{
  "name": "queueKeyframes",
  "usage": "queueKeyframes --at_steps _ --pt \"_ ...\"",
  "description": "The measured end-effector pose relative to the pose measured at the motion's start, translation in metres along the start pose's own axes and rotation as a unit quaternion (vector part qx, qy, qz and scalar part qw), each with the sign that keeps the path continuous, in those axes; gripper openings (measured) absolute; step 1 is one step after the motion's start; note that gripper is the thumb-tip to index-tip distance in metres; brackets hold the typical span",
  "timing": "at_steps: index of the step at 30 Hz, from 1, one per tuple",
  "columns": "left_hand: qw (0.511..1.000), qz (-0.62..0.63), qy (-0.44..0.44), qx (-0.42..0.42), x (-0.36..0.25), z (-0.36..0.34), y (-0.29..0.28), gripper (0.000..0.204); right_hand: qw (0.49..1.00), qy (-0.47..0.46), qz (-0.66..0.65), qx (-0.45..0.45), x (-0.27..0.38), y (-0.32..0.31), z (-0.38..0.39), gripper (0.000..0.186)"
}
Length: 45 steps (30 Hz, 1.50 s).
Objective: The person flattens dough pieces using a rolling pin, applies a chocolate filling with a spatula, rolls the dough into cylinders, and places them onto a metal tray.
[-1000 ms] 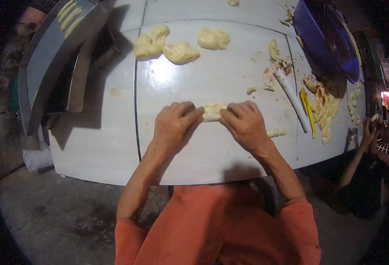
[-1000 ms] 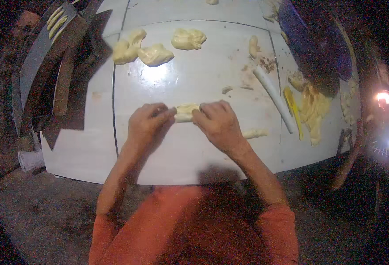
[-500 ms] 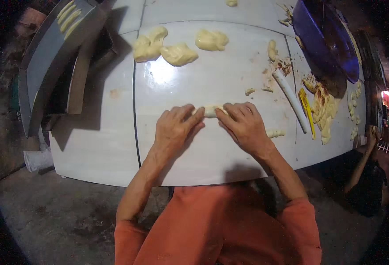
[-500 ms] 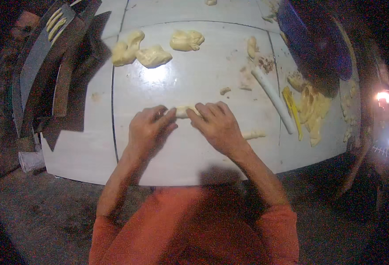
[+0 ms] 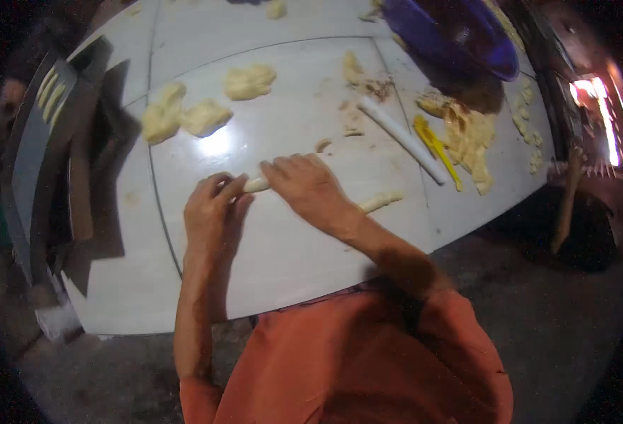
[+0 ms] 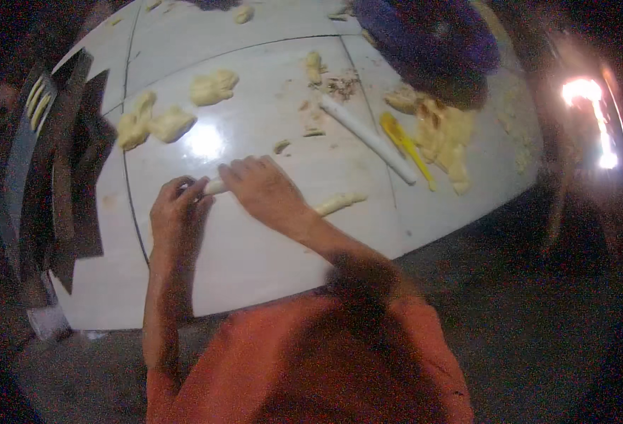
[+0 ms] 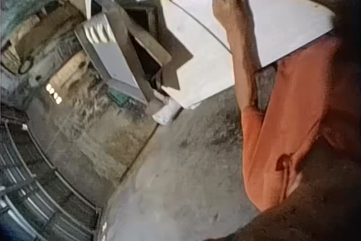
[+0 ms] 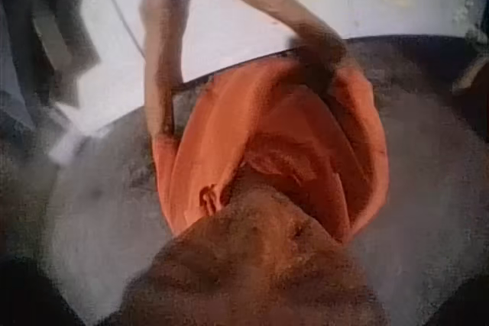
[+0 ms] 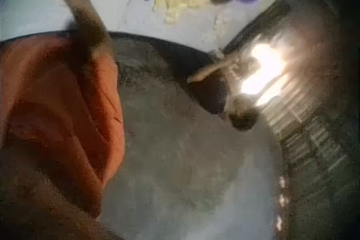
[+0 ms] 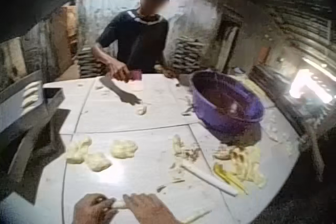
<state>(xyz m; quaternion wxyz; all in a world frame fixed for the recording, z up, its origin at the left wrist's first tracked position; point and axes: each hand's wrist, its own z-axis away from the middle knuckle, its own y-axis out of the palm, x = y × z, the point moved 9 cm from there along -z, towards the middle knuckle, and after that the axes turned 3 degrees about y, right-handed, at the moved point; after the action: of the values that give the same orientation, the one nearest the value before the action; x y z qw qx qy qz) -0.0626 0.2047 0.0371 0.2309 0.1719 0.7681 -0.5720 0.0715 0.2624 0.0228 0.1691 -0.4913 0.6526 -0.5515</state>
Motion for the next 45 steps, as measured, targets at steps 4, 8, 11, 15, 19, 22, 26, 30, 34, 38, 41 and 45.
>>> queueKeyframes --at_steps 4,8,11,15,19,22,26,30,34,38,41,45 --pt "0.999 -0.043 0.028 -0.003 -0.017 -0.006 -0.005 0.024 0.999 0.035 -0.018 0.008 0.006 -0.005 0.003 0.014" --pt "0.995 -0.007 0.075 0.058 -0.019 -0.010 0.007 0.019 0.993 0.032 -0.110 0.006 -0.024 -0.020 0.017 0.017" --pt "0.992 0.086 0.071 0.053 -0.048 -0.011 0.012 0.018 0.978 0.066 -0.195 0.012 -0.050 -0.065 0.032 0.023" --pt "0.985 0.114 0.114 0.061 -0.107 -0.025 0.035 0.019 0.962 0.155 -0.202 0.097 -0.083 -0.115 0.065 0.025" --pt "0.982 0.149 0.102 0.061 -0.138 -0.025 0.069 0.013 0.966 0.174 -0.160 0.103 -0.105 -0.126 0.091 0.024" --pt "0.979 0.133 0.088 0.125 -0.147 -0.016 0.103 0.016 0.973 0.166 -0.115 0.115 -0.115 -0.114 0.113 0.026" --pt "0.978 0.132 0.070 0.144 -0.142 -0.003 0.105 0.022 0.974 0.155 -0.100 0.134 -0.110 -0.116 0.125 0.037" --pt "0.973 0.103 0.091 0.183 -0.154 -0.006 0.105 0.025 0.981 0.116 -0.092 0.122 -0.109 -0.117 0.126 0.041" --pt "0.978 0.077 0.084 0.178 -0.150 -0.001 0.112 0.029 0.980 0.098 -0.095 0.142 -0.114 -0.108 0.125 0.042" --pt "0.981 0.089 0.061 0.161 -0.157 -0.002 0.101 0.040 0.988 0.091 -0.075 0.104 -0.115 -0.119 0.131 0.050" --pt "0.983 0.092 0.054 0.146 -0.161 -0.005 0.104 0.042 0.985 0.107 -0.093 0.102 -0.123 -0.115 0.135 0.042" --pt "0.985 0.092 0.087 0.114 -0.168 -0.011 0.103 0.026 0.973 0.106 -0.156 0.135 -0.126 -0.108 0.127 0.025"
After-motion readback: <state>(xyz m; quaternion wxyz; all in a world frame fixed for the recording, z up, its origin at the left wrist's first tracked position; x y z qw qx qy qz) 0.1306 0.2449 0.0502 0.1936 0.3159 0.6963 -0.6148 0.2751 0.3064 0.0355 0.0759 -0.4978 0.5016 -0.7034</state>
